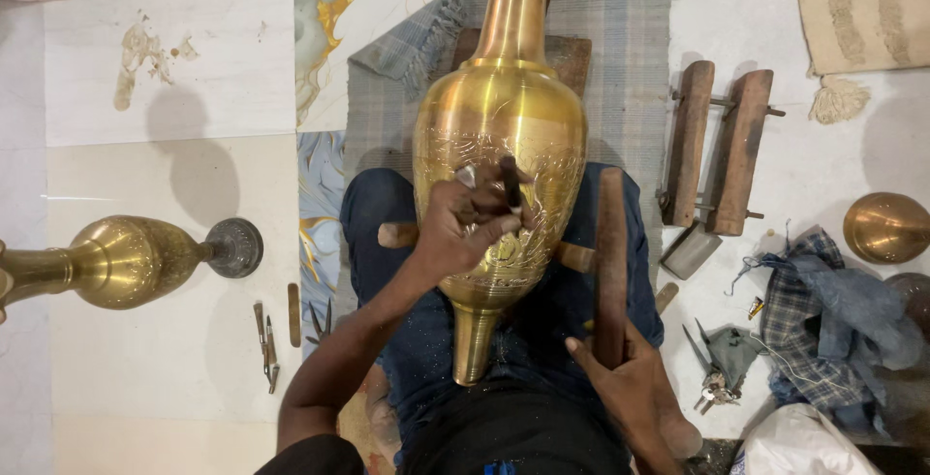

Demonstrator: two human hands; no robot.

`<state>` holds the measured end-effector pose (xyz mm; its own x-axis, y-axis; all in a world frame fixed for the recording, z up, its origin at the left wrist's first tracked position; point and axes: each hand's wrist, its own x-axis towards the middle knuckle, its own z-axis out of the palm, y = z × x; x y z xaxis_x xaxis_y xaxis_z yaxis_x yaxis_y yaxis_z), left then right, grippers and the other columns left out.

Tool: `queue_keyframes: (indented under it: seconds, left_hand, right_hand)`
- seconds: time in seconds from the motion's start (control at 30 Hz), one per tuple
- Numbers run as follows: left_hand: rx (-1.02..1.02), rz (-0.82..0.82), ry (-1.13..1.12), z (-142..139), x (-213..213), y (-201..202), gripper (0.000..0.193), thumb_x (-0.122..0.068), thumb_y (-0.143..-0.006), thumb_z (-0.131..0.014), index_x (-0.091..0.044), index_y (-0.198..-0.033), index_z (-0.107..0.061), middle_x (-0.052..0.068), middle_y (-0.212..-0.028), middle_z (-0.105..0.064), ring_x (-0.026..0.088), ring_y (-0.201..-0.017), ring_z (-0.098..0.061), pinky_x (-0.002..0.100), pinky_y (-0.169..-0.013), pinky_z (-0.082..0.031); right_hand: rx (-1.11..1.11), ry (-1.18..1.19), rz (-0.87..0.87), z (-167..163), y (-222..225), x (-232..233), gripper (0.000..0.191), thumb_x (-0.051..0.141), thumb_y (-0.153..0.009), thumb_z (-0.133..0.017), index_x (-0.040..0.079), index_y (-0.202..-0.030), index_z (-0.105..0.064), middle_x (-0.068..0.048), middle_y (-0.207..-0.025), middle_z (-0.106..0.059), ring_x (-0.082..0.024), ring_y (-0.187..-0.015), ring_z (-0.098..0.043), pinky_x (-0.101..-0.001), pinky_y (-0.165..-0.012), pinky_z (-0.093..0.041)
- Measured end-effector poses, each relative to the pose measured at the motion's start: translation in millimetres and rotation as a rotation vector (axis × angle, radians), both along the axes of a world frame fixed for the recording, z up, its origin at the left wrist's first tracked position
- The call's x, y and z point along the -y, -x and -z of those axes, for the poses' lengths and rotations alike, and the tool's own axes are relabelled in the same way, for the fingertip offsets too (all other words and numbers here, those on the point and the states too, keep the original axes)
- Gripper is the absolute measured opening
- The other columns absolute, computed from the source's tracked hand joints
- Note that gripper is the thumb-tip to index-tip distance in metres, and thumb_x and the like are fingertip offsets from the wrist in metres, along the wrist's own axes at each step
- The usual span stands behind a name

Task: The person sits on the floor with a large brass vase held between their legs and engraves decorative patterns into its surface. They hold a chisel against the metal with one hand and strike it with a wooden mallet in the other, repositioning the chisel repeatedly to work different areas of the design.

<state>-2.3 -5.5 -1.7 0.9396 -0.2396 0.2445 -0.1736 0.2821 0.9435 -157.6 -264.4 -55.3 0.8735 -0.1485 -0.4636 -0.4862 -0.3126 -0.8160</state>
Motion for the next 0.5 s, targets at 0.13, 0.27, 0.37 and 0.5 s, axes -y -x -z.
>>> queue_keyframes:
  seconds: [0.13,0.27,0.37,0.5]
  left_hand:
    - [0.003,-0.001,-0.425,2,-1,13,0.037,0.014,-0.082,-0.067,-0.001,-0.116,-0.073,0.02,-0.112,-0.073,0.019,-0.085,-0.077,0.032,-0.077,-0.064]
    - [0.22,0.0,-0.685,-2,-8,16,0.066,0.014,-0.077,-0.062,-0.005,-0.14,-0.06,0.018,-0.098,-0.072,0.023,-0.082,-0.077,0.033,-0.072,-0.063]
    - [0.35,-0.001,-0.746,-6,-10,13,0.072,0.01,-0.073,-0.064,-0.009,-0.142,-0.057,0.012,-0.098,-0.074,0.028,-0.08,-0.073,0.036,-0.067,-0.059]
    - [0.471,0.051,-0.849,-15,-13,11,0.076,0.006,-0.069,-0.067,-0.015,-0.142,-0.059,0.008,-0.089,-0.072,0.029,-0.071,-0.068,0.039,-0.063,-0.055]
  right_hand:
    - [0.042,0.02,0.027,6,6,3,0.033,0.017,-0.075,-0.087,-0.001,-0.098,-0.07,-0.005,-0.074,-0.073,-0.011,-0.067,-0.067,-0.0276,-0.061,-0.053]
    - [0.084,0.093,-0.011,2,1,10,0.033,0.019,-0.075,-0.088,0.0,-0.095,-0.069,-0.005,-0.073,-0.071,-0.011,-0.065,-0.065,-0.0278,-0.058,-0.052]
    - [0.209,0.196,-0.02,-6,-7,9,0.033,0.02,-0.076,-0.089,0.0,-0.09,-0.068,-0.008,-0.068,-0.067,-0.012,-0.06,-0.06,-0.0289,-0.055,-0.049]
    - [0.195,0.23,-0.032,-23,-21,6,0.035,0.019,-0.075,-0.09,-0.002,-0.088,-0.065,-0.01,-0.065,-0.064,-0.011,-0.059,-0.055,-0.0303,-0.053,-0.048]
